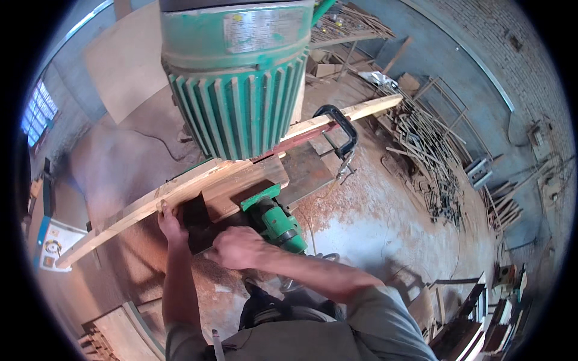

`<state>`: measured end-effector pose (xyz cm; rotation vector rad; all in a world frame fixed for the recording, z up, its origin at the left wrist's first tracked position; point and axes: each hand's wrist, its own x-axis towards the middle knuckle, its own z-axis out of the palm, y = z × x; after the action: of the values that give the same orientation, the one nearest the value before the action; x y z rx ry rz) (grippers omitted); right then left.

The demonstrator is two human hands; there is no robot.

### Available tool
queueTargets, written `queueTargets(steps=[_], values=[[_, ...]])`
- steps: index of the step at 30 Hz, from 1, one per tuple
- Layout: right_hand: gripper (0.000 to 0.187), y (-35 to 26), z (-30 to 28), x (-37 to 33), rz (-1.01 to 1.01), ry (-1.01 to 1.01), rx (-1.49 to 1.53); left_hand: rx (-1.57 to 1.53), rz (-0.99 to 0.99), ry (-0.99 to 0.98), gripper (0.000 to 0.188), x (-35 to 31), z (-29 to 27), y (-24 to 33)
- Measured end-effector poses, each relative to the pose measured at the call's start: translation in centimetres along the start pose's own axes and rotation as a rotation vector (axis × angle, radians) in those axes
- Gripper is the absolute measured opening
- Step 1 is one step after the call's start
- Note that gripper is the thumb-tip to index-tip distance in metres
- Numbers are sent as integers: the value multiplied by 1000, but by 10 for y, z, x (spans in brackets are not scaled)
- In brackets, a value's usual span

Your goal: The person operates a green mortising machine to cut rectangular holes into wooden planks. They repeatedly position each plank under the cutter, lower the machine to cut, and then stack the finished pieces on a nearby table.

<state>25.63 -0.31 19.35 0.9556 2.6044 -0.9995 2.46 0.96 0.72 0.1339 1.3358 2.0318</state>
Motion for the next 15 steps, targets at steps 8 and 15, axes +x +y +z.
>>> queueTargets(steps=[8, 15], values=[[32, 19, 49, 39, -60, -131, -183, 71, -13, -16, 39, -8, 3, -3], [46, 61, -20, -27, -241, 554, 505, -40, 25, 17, 42, 6, 12, -4]])
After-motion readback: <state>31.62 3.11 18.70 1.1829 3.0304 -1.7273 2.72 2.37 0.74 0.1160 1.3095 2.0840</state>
